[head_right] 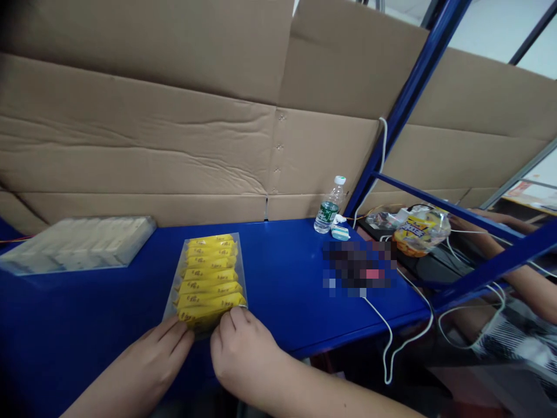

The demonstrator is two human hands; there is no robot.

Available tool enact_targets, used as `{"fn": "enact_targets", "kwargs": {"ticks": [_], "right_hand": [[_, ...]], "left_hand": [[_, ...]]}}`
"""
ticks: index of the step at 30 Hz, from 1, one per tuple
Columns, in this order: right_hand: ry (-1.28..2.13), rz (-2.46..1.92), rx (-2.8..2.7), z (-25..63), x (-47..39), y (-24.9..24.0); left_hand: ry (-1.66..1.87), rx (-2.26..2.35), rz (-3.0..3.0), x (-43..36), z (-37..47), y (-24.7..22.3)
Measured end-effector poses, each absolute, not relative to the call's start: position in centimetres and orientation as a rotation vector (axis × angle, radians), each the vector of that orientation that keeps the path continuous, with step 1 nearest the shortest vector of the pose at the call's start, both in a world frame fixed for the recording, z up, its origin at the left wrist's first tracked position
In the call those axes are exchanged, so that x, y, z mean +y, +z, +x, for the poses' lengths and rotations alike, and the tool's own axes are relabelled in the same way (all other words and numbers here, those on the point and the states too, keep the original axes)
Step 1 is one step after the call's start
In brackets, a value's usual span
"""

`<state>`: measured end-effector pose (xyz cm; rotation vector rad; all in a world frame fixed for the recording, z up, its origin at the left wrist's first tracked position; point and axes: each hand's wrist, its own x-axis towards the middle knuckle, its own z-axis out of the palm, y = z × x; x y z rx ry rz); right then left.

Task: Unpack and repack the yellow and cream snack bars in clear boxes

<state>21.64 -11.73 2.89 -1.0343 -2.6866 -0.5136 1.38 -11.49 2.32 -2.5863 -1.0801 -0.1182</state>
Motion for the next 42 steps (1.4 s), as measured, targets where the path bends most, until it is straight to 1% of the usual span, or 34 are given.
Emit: {"fn": "enact_targets", "kwargs": {"ticks": [6,11,14,19,23,29,38,42], "right_hand": [[-0.451,-1.096,-2.713,21.1,-11.3,3.6],[-0.408,-1.122,-2.763,20.7,-10.8,4.2],[-0.422,-1.133,-2.780,20.6,-10.6,4.5],[-0.414,-1.140,-2.820,20.6,-10.8,5.1],[-0.341,-1.148,-2.822,21.0,-10.8,5.5],[-0.221,-1.135,-2.752,21.9,-10.1,5.3],[-0.176,-1.167,-2.711,22.9,-6.5,5.7],[-0.168,-1.118,-2.710,23.4,-3.8,5.7]], "left_hand": [[-0.063,-1.083,-2.625,-10.8,1.1,2.2],[-0.045,-0.995,-2.690,-10.3,1.2,4.4],[-0.107,-0.999,-2.730,-10.1,1.4,5.2],[-0.236,-1.046,-2.721,-10.0,1.1,4.1],[-0.201,-1.012,-2.680,-10.0,0.9,3.5],[-0.122,-1.027,-2.756,-9.4,1.2,4.4],[-0.206,-1.169,-2.932,-6.2,1.3,6.0],[-0.237,-1.079,-2.938,-4.0,1.1,5.9]]}}
